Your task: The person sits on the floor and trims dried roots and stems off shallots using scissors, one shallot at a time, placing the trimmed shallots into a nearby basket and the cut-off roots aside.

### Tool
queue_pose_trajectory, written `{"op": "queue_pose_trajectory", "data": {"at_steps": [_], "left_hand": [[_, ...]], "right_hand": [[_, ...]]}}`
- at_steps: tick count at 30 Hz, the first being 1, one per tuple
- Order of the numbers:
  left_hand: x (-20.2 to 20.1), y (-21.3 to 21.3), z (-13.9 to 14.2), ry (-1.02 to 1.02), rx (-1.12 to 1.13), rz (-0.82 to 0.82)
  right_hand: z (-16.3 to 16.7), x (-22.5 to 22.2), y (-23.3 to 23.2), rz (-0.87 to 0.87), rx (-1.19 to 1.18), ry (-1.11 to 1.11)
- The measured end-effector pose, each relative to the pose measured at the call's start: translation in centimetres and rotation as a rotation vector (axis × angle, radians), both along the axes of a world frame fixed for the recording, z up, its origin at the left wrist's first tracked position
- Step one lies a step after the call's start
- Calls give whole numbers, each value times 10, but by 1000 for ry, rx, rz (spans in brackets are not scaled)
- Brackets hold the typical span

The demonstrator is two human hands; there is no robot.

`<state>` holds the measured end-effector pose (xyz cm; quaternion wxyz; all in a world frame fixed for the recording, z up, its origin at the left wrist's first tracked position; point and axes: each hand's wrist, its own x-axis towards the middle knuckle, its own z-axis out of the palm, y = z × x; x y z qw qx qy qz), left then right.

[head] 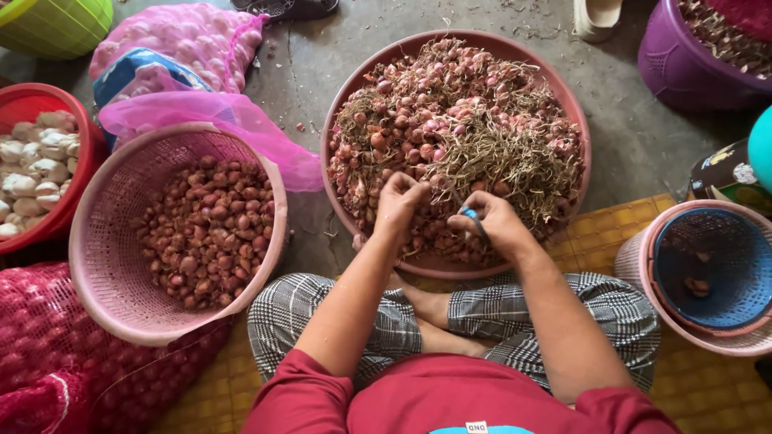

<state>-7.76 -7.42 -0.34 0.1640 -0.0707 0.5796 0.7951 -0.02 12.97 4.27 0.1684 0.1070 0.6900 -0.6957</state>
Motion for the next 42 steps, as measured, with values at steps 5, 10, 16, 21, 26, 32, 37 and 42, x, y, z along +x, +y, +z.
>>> {"op": "queue_pose_trajectory", "data": {"at_steps": [5,10,16,21,26,32,37,42], "left_hand": [[-19,10,26,473,-845,-205],[-21,24,39,553,-980,-392],[-22,-12,38,12,-448,-340],[-11,-18,33,87,-133,-381],[-9,-17,32,106,-265,-453],[-6,-16,33,110,-291,-464],[1,-11,44,130,-248,-464],[5,-42,95,237,-492,-335]], "right_hand": [[1,0,20,-35,-99,49],[5,3,26,32,34,-91],[15,7,40,176,23,-202],[12,-6,27,235,104,-256],[5,-17,8,138,61,-240],[-1,-13,21,127,84,-144],[-1,-10,21,121,17,-97],[15,-8,23,97,81,-29]]}}
